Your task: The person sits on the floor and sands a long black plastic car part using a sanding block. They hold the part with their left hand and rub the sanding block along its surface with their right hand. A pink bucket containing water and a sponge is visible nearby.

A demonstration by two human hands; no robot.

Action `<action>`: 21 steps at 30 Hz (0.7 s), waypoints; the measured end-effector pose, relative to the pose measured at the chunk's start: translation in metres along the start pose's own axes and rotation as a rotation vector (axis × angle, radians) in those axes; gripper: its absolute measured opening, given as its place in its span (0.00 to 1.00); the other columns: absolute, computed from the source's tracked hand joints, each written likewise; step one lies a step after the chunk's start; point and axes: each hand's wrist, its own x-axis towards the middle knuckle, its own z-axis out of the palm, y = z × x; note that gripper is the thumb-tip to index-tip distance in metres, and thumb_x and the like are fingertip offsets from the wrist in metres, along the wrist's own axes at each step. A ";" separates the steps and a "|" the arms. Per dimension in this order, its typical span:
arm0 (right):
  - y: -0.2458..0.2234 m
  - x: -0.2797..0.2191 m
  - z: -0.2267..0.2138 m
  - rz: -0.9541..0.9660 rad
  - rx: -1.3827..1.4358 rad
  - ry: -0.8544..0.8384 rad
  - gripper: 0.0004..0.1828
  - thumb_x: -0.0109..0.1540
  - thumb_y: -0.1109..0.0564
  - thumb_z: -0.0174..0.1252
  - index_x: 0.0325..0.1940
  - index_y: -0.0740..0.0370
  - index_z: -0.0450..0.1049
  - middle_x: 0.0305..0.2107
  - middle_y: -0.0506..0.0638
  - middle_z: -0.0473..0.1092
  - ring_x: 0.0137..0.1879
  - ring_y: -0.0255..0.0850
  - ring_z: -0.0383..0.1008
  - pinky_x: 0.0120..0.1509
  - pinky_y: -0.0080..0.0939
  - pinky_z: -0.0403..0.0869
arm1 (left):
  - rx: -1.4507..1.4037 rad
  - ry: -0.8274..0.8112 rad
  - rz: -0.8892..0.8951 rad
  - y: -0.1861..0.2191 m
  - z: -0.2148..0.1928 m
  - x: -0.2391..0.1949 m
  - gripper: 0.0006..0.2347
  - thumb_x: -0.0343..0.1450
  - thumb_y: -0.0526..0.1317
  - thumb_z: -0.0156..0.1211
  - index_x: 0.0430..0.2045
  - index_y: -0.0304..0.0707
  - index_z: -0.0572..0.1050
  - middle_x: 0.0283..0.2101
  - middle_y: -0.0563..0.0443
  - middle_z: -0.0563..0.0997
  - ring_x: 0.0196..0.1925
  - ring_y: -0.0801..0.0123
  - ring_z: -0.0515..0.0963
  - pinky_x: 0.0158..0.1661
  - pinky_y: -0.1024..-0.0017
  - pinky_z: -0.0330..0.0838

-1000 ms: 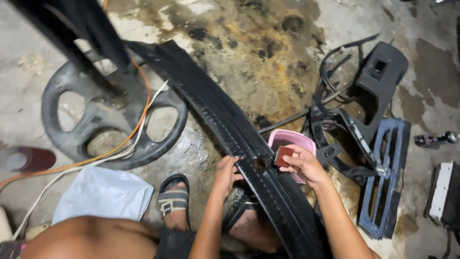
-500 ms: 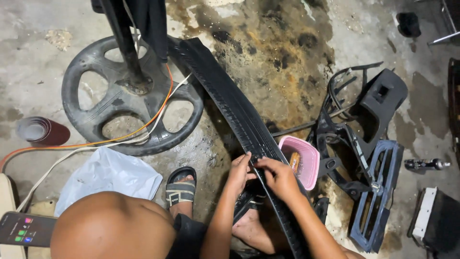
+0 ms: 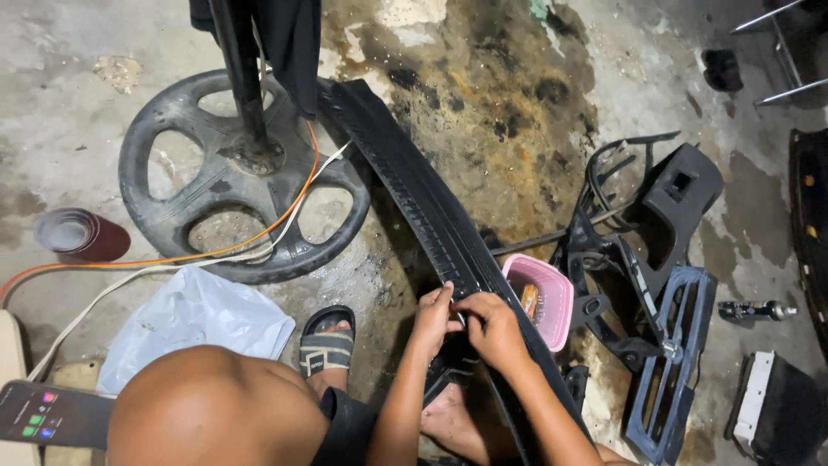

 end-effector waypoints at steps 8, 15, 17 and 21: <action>0.002 0.004 -0.002 -0.008 -0.034 0.010 0.19 0.52 0.71 0.55 0.37 0.52 0.84 0.33 0.53 0.80 0.47 0.56 0.79 0.56 0.54 0.75 | 0.041 0.031 0.001 0.038 0.011 -0.036 0.18 0.75 0.50 0.55 0.36 0.30 0.81 0.26 0.52 0.70 0.28 0.70 0.76 0.29 0.61 0.84; -0.010 -0.003 0.002 -0.017 0.026 0.033 0.18 0.52 0.70 0.56 0.37 0.52 0.83 0.33 0.52 0.80 0.46 0.56 0.79 0.53 0.53 0.76 | 0.095 0.051 0.010 0.033 0.009 -0.030 0.18 0.75 0.51 0.54 0.39 0.33 0.82 0.33 0.49 0.77 0.33 0.69 0.80 0.30 0.61 0.84; 0.021 0.000 0.000 0.012 -0.013 0.051 0.19 0.52 0.70 0.55 0.36 0.50 0.84 0.32 0.51 0.80 0.45 0.54 0.78 0.53 0.52 0.75 | 0.077 0.031 0.009 0.025 0.009 -0.027 0.18 0.76 0.50 0.54 0.39 0.31 0.81 0.29 0.50 0.75 0.29 0.70 0.77 0.30 0.60 0.85; 0.006 0.004 0.003 -0.013 -0.050 0.038 0.17 0.51 0.70 0.56 0.34 0.53 0.83 0.32 0.53 0.79 0.45 0.55 0.79 0.54 0.53 0.75 | 0.039 -0.006 0.016 0.000 -0.004 0.000 0.18 0.77 0.51 0.51 0.38 0.33 0.81 0.32 0.45 0.82 0.30 0.69 0.82 0.29 0.61 0.84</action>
